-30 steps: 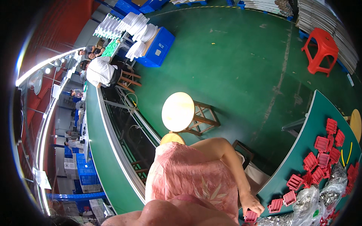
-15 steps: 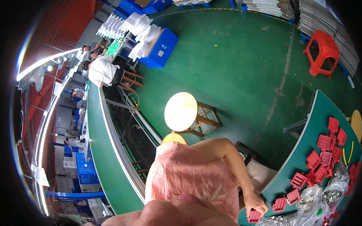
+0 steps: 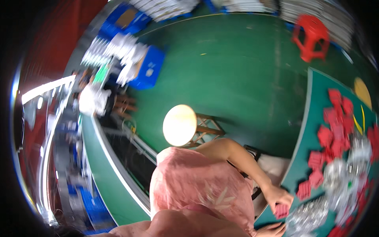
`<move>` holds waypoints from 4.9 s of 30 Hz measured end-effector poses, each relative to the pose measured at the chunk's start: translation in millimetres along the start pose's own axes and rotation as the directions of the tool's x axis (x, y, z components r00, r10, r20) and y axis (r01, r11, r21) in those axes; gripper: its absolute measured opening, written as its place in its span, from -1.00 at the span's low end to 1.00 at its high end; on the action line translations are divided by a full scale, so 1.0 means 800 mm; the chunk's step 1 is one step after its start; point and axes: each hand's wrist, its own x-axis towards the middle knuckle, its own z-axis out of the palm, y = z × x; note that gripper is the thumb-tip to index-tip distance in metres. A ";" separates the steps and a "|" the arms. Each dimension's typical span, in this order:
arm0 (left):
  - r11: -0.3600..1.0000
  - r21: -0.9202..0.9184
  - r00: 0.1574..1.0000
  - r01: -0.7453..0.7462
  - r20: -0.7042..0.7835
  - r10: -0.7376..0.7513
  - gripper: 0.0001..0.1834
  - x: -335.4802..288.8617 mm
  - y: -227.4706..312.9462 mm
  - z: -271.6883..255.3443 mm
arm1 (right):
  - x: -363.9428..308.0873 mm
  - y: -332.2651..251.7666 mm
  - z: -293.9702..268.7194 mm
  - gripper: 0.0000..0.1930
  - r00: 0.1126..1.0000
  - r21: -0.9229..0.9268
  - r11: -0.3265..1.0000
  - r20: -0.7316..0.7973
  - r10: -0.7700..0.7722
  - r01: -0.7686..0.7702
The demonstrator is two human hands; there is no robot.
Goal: The person assembles red plastic connector housings by hand, inserting small metal components and white plastic clips into them.
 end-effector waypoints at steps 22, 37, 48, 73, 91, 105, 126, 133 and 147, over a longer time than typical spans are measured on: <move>0.963 0.159 0.940 0.218 0.232 -0.251 -0.29 0.014 0.049 -0.033 | -0.013 -0.134 -0.041 -0.74 0.472 -0.157 0.485 -0.607 0.639 -0.860; 0.979 0.098 0.938 0.177 0.283 -0.198 -0.28 0.023 0.066 -0.001 | -0.002 -0.105 -0.031 -0.87 0.569 -0.194 0.569 -0.552 0.610 -0.799; 0.984 0.123 0.964 0.130 0.216 -0.155 -0.31 0.028 0.056 0.016 | 0.033 -0.151 -0.043 -0.83 0.420 0.372 0.615 -0.485 0.767 -0.695; 0.977 0.153 0.978 0.146 0.124 -0.165 -0.33 0.024 0.054 0.019 | 0.056 -0.168 -0.018 -0.82 0.523 0.473 0.647 -0.381 0.762 -0.598; 0.985 0.147 0.990 0.088 0.099 -0.103 -0.30 0.020 0.050 0.019 | 0.091 -0.162 0.021 -0.86 0.500 0.175 0.702 -0.585 0.638 -0.691; 0.986 0.158 0.992 0.058 0.105 -0.075 -0.32 0.019 0.050 0.015 | 0.072 -0.153 0.000 -0.86 0.727 -0.213 0.770 -0.545 0.417 -0.601; 0.993 0.082 0.986 0.081 0.139 -0.092 -0.37 0.022 0.055 0.012 | 0.079 -0.044 -0.016 -0.90 0.750 -0.132 0.791 -0.439 0.494 -0.598; 0.996 0.076 0.983 0.044 0.173 -0.057 -0.36 0.023 0.056 0.011 | 0.030 -0.103 -0.068 -0.94 0.714 -0.216 0.682 -0.266 0.648 -0.699; 0.984 0.154 0.988 0.091 0.113 -0.109 -0.35 0.021 0.056 0.016 | 0.011 -0.139 -0.029 -0.79 0.592 0.040 0.660 -0.403 0.698 -0.750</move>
